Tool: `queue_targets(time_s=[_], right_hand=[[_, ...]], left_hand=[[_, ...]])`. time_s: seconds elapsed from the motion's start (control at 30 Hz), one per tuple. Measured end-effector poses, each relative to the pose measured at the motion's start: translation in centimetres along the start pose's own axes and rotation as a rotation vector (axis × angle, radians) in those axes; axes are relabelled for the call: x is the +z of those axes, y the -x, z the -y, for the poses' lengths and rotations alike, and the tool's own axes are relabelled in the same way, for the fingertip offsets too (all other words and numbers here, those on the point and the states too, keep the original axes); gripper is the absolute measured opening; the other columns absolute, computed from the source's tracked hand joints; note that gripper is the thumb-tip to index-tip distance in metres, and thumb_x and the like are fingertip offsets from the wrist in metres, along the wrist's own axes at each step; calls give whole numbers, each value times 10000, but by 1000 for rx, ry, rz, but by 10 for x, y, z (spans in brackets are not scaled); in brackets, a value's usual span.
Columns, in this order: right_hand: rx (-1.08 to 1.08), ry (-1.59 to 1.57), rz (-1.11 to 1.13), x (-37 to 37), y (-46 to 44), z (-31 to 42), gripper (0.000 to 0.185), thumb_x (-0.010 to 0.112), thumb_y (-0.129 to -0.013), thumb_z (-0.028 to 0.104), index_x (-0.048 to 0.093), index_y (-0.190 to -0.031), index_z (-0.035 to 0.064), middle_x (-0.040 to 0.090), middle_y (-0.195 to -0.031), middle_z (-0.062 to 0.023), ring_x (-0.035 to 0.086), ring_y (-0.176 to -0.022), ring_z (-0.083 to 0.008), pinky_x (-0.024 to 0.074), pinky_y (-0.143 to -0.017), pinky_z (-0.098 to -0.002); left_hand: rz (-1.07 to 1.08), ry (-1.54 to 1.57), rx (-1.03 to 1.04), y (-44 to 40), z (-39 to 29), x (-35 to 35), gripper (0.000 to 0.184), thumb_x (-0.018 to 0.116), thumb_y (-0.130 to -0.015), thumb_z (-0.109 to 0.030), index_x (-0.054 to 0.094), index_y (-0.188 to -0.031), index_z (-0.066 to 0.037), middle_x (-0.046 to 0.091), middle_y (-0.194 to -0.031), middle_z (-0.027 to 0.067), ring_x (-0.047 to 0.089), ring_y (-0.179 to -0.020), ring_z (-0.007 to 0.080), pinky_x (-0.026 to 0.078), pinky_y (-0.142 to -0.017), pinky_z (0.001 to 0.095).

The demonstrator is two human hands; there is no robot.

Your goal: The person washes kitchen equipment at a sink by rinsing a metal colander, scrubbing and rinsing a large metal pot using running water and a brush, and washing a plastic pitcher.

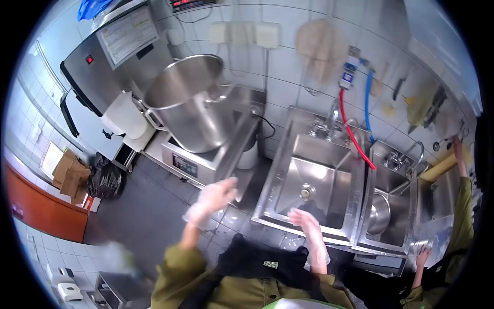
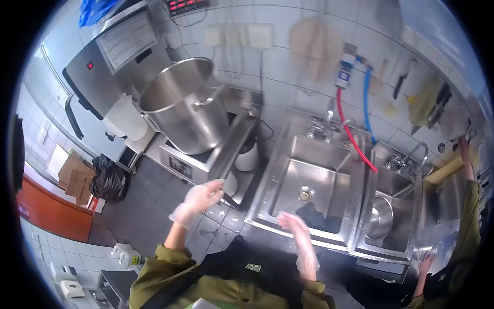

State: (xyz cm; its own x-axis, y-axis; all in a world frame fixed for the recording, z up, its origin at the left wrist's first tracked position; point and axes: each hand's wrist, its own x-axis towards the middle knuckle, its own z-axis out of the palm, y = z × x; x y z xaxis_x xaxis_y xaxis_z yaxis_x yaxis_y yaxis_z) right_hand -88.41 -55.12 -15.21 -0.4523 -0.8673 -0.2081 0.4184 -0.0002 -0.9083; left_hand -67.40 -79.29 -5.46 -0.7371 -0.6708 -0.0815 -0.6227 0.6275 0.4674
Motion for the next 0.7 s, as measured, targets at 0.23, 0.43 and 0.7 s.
queue_targets(time_s=[0.23,0.43,0.7], right_hand=[[-213,254,85,137,-88,50,311,450,-902,263,614,-1055,47,526,-1208,-55,499,-1058,-148,392,-843,-274],[-174,183,1,217,-211,94,380,449,-904,295,514,-1170,32,575,-1122,-55,537,-981,-138,422,-805,-273],[-221,-472,-67,290,-335,144,174,447,-879,164,489,-728,89,449,-591,27,434,-492,-91,370,-462,-234]], left_hand=[[-331,238,-173,-1,158,-153,369,558,-838,-231,543,-1175,-81,604,-1108,108,592,-1004,206,451,-880,305],[-539,661,40,-77,261,-241,415,551,-862,-226,482,-1220,-26,537,-1194,88,502,-1094,168,381,-934,277],[-149,1110,-8,-276,376,-307,341,480,-895,-340,541,-1091,-68,602,-906,34,552,-807,131,431,-725,317]])
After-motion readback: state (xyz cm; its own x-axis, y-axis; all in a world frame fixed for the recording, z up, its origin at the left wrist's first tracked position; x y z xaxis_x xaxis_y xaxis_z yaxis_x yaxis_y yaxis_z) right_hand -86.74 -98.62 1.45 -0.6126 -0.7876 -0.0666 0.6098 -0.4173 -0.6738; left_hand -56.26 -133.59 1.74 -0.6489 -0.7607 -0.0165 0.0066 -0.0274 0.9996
